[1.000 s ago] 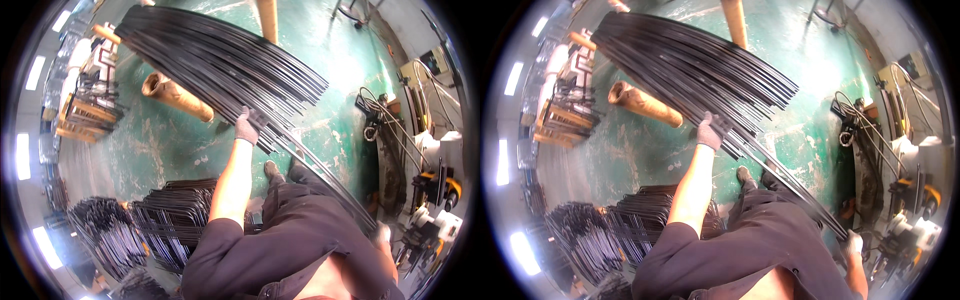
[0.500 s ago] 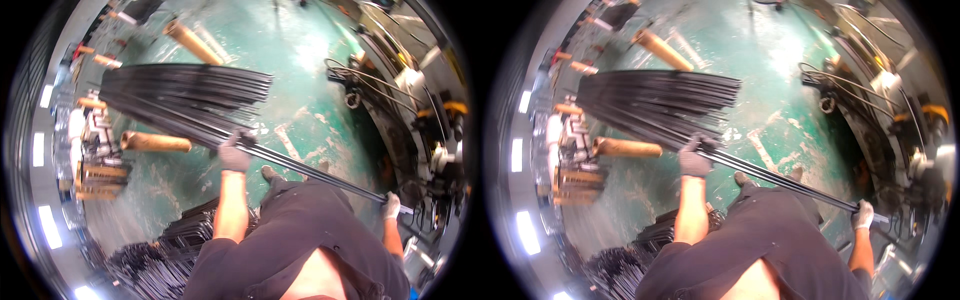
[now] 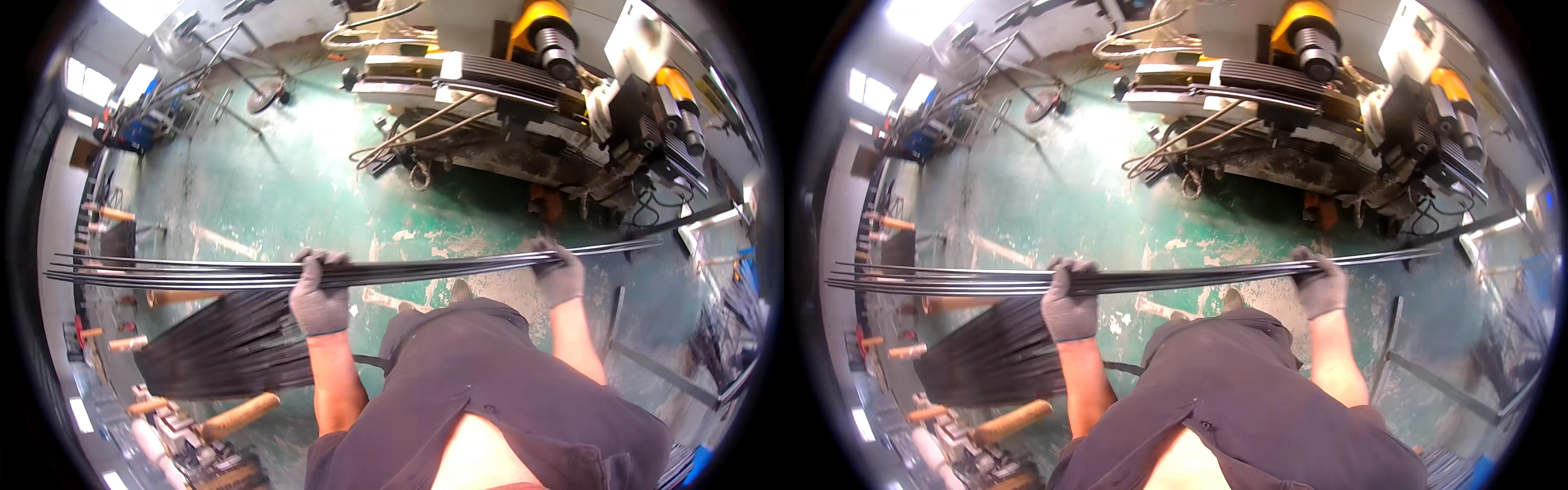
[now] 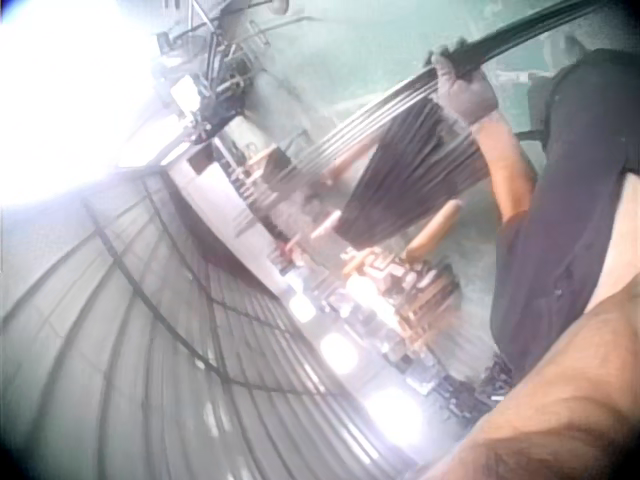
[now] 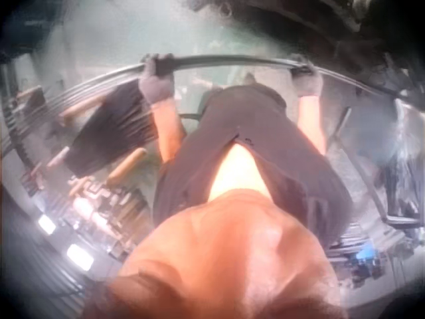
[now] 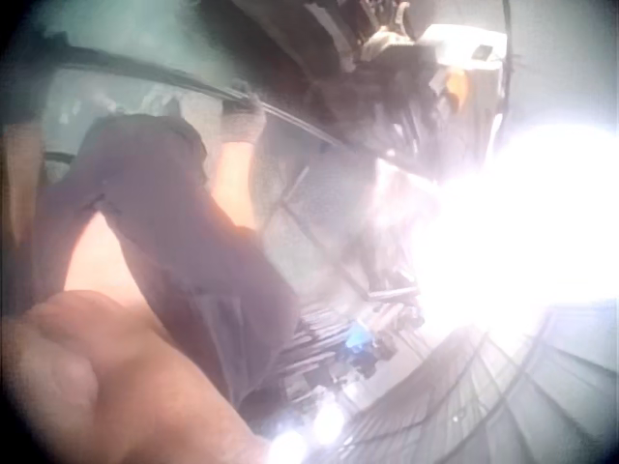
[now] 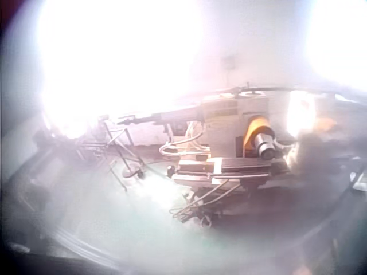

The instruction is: The person repeatedly picks up bundles of straight metal rods from the floor and feeds them into a bending machine. After the machine bends the rods, the person removes the finished U-shaped pieces and stacks them on the floor.

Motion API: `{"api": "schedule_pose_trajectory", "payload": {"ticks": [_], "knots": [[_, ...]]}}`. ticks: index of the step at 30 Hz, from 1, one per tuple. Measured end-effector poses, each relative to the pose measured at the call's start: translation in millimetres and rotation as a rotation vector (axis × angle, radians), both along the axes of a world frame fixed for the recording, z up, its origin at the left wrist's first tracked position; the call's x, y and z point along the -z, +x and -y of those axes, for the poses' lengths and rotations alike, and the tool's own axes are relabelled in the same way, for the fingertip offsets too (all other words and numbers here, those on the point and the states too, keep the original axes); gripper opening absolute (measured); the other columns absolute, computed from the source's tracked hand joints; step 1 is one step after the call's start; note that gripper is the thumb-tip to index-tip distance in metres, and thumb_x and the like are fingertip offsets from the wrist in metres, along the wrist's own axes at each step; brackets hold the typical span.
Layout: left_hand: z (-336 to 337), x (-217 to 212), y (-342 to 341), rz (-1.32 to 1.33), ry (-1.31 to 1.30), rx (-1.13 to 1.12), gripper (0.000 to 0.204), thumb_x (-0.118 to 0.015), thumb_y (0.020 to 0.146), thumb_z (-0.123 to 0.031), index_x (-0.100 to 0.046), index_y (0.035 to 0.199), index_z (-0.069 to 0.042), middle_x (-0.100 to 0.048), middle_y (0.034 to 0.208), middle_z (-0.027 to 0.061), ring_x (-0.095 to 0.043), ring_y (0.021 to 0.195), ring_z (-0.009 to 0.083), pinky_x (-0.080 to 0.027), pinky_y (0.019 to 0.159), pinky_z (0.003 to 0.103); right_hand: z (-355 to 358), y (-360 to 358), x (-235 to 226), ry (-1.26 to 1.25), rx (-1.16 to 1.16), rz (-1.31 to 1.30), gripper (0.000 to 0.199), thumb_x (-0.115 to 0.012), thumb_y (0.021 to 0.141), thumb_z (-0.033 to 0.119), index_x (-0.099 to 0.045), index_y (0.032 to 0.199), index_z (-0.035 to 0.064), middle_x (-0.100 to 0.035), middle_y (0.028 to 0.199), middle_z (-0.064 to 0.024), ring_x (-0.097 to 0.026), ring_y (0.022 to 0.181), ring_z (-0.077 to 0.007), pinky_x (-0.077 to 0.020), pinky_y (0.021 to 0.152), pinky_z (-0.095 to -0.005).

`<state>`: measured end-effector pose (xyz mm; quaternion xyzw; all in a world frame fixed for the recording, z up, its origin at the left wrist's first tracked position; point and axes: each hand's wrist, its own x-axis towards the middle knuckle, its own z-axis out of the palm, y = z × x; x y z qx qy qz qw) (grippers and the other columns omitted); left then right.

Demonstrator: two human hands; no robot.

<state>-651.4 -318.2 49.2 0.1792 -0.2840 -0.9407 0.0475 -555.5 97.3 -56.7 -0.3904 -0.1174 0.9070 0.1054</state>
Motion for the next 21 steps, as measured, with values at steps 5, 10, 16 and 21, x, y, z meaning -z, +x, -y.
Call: {"api": "schedule_pose_trajectory", "payload": {"ticks": [5,10,16,21], "knots": [[-62,-11,-74,-0.22,-0.095,0.366,0.026,-0.07,0.098,-0.011,-0.063,0.122,-0.008,-0.066,0.104,0.0099,-0.065,0.105,0.0333,-0.044,0.113,0.06,-30,-40,7,0.122,0.108,-0.06,0.012,-0.062,0.102,0.009,-0.063,0.106,-0.0028,-0.069,0.099,-0.014,-0.067,0.099,-0.0299,-0.054,0.101,-0.0431],[-27,-49,-191,-0.32,0.068,0.339,0.024,-0.066,0.102,-0.017,-0.063,0.12,-0.002,-0.066,0.103,0.0062,-0.065,0.105,0.0262,-0.047,0.113,0.053,-111,-54,-29,0.46,0.386,0.102,0.015,-0.066,0.101,0.014,-0.067,0.091,0.0021,-0.07,0.087,-0.0076,-0.068,0.087,-0.0211,-0.0565,0.083,-0.0361],[-52,-2,-286,-0.276,-0.065,0.389,0.02,-0.065,0.101,-0.012,-0.063,0.119,-0.003,-0.068,0.106,0.0071,-0.066,0.105,0.027,-0.049,0.114,0.052,-130,-115,-75,0.559,0.453,-0.001,0.017,-0.065,0.097,0.016,-0.069,0.089,0.0018,-0.071,0.086,-0.0091,-0.069,0.084,-0.0227,-0.0565,0.081,-0.0345],[-106,41,-338,-0.173,-0.008,0.57,0.022,-0.064,0.101,-0.013,-0.063,0.122,-0.006,-0.07,0.107,0.0091,-0.066,0.113,0.0342,-0.049,0.112,0.057,-67,-211,-91,0.42,0.483,-0.27,0.01,-0.063,0.097,-0.004,-0.063,0.107,-0.0021,-0.068,0.104,-0.0132,-0.07,0.093,-0.0319,-0.0613,0.091,-0.0563]]}}
